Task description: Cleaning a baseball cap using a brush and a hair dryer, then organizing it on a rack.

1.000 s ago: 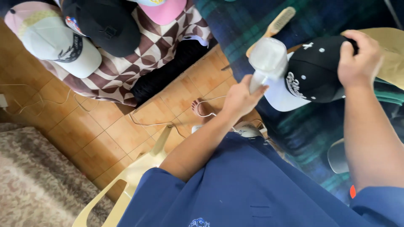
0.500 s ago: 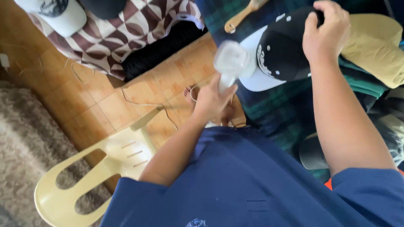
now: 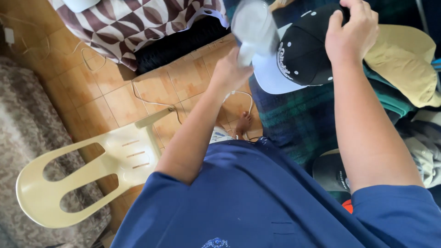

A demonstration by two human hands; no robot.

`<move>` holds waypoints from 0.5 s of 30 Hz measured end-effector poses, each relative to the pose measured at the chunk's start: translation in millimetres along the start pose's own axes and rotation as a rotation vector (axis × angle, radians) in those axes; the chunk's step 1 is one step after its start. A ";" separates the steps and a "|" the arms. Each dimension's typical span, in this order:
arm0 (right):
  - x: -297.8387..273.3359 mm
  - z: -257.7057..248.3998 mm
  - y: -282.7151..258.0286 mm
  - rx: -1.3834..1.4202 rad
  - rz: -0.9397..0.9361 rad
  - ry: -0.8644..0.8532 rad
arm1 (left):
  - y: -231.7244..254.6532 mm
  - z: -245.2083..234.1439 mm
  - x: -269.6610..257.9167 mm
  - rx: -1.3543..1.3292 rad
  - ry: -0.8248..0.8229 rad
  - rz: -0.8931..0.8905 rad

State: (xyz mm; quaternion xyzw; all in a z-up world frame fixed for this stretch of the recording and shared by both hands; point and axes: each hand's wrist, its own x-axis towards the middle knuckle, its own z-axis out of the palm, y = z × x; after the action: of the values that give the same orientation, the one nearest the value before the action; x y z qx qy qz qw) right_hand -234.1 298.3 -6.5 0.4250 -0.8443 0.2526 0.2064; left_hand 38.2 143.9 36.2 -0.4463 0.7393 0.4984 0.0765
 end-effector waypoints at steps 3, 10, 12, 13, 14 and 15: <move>2.1 -0.5 1.0 0.008 -0.012 -0.039 | -45.7 22.4 -25.4 0.080 -0.001 0.003; 2.7 3.2 10.6 -0.031 -0.139 -0.180 | -85.9 93.0 -74.7 0.329 -0.011 0.200; 2.2 -0.4 10.5 -0.032 -0.164 -0.197 | -92.4 118.6 -77.6 0.310 0.071 0.383; 2.6 -1.8 10.0 -0.028 -0.177 -0.197 | -97.4 132.9 -75.8 0.330 0.111 0.441; 2.7 -3.5 9.3 -0.022 -0.190 -0.199 | -102.2 147.4 -75.0 0.349 0.151 0.496; 2.4 -1.7 13.5 -0.023 -0.194 -0.201 | -102.0 148.5 -73.8 0.346 0.151 0.494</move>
State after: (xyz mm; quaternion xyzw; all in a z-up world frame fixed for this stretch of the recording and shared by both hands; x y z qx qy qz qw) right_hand -246.3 304.8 -7.1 0.5253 -0.8187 0.1779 0.1489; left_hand 107.5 295.9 -63.8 -0.2693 0.9028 0.3341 -0.0276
